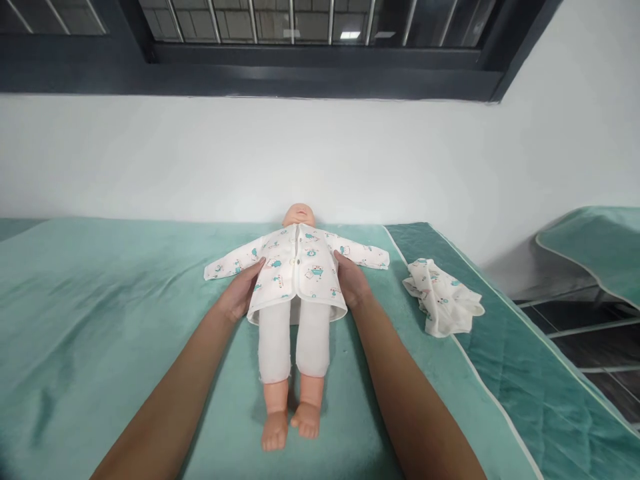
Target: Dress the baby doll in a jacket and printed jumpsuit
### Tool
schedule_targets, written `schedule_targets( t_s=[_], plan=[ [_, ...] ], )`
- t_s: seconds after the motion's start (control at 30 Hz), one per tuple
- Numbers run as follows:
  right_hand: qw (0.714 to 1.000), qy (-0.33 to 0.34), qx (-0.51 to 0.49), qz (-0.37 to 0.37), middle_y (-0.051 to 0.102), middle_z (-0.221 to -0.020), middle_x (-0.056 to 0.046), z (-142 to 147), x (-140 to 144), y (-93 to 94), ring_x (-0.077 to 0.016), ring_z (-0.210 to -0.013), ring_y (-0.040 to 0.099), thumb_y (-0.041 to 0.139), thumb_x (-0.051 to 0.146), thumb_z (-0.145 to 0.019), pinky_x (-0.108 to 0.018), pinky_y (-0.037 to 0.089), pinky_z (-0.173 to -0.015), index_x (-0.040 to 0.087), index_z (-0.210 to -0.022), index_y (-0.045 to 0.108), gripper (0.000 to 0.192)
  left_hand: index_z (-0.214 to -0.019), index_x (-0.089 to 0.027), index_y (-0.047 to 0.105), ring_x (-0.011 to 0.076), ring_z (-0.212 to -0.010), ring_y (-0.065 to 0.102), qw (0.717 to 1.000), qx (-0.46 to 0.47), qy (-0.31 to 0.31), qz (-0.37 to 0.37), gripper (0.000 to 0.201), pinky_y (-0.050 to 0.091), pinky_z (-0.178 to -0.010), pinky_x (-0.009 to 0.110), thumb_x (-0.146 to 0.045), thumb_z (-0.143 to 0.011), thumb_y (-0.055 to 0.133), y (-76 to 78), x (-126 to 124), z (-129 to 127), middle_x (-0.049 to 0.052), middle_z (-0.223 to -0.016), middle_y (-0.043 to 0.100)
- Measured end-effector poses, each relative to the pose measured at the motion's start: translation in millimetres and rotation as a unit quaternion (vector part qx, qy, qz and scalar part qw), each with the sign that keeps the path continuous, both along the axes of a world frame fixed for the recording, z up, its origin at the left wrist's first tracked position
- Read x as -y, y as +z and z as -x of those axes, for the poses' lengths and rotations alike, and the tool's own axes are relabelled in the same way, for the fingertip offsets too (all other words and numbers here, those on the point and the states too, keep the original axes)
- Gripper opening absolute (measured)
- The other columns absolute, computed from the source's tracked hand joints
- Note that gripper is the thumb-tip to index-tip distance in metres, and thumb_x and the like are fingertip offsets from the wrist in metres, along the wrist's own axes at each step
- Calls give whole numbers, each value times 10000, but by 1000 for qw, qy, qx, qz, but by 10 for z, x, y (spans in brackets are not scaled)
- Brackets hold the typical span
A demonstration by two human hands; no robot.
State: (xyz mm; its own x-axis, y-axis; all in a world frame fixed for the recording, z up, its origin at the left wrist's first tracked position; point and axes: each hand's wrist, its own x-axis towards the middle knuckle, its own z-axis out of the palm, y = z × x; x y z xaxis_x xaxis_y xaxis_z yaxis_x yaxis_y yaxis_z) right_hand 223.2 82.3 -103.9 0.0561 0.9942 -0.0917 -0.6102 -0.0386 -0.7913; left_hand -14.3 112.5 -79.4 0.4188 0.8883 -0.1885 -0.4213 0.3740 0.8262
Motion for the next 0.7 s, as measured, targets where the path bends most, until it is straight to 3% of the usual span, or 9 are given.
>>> schedule_targets(
  t_s=[0.13,0.2,0.37,0.5,0.53,0.57,0.63,0.7],
  plan=[
    [994,-47,-93,33,693,-1062,-102,-313,93,-9,-217,-1140,635,536,292,-900,-386,545,-982,200,-991,602,145,-1122,-153,680,267,-1151,629,996,-52,38,-64,415,491,-1027,400,-372,-775,742,-37,71,69,120,-1183,704],
    [992,-83,-90,35,655,-1154,-132,-505,181,-16,-201,-1182,610,527,276,-897,-365,529,-1005,192,-1001,582,144,-1150,-173,669,277,-1185,606,990,-91,74,-84,467,465,-1047,422,-400,-751,755,-54,110,93,120,-1238,676],
    [989,-136,51,14,590,-1310,-94,-719,594,-54,-200,-1255,557,531,338,-877,-476,455,-1071,256,-1065,577,211,-1209,-218,634,293,-1293,514,956,-195,120,-184,504,382,-1110,453,-444,-767,719,-87,260,163,98,-1382,578],
    [962,-183,201,1,588,-1329,-81,-624,1021,-156,-239,-1264,545,667,335,-785,-508,385,-1117,280,-1147,570,379,-1228,-240,609,258,-1394,393,899,-254,117,-336,448,321,-1159,423,-431,-827,659,-70,473,233,83,-1464,481],
    [935,-207,287,-4,584,-1336,-90,-618,1127,-184,-256,-1273,532,686,338,-770,-516,372,-1123,271,-1166,569,419,-1235,-249,601,251,-1414,361,879,-270,110,-378,439,295,-1175,425,-420,-834,653,-62,525,244,78,-1484,452],
    [889,-235,393,-16,576,-1346,-100,-632,1228,-208,-275,-1291,510,686,344,-769,-530,356,-1127,259,-1183,570,439,-1243,-256,592,248,-1427,336,857,-286,97,-418,437,273,-1187,432,-409,-838,650,-54,571,248,76,-1500,427],
    [747,-289,596,-58,548,-1377,-123,-733,1412,-235,-309,-1347,434,636,348,-800,-567,308,-1134,230,-1204,573,425,-1250,-258,581,254,-1429,326,814,-316,70,-482,430,257,-1191,457,-389,-846,643,-43,632,239,83,-1510,405],
    [591,-331,730,-86,504,-1421,-149,-924,1556,-233,-338,-1400,349,564,338,-843,-601,240,-1140,201,-1230,563,411,-1235,-250,581,257,-1405,357,777,-344,69,-523,395,284,-1173,471,-366,-860,624,-39,651,210,95,-1490,423]
  ],
)
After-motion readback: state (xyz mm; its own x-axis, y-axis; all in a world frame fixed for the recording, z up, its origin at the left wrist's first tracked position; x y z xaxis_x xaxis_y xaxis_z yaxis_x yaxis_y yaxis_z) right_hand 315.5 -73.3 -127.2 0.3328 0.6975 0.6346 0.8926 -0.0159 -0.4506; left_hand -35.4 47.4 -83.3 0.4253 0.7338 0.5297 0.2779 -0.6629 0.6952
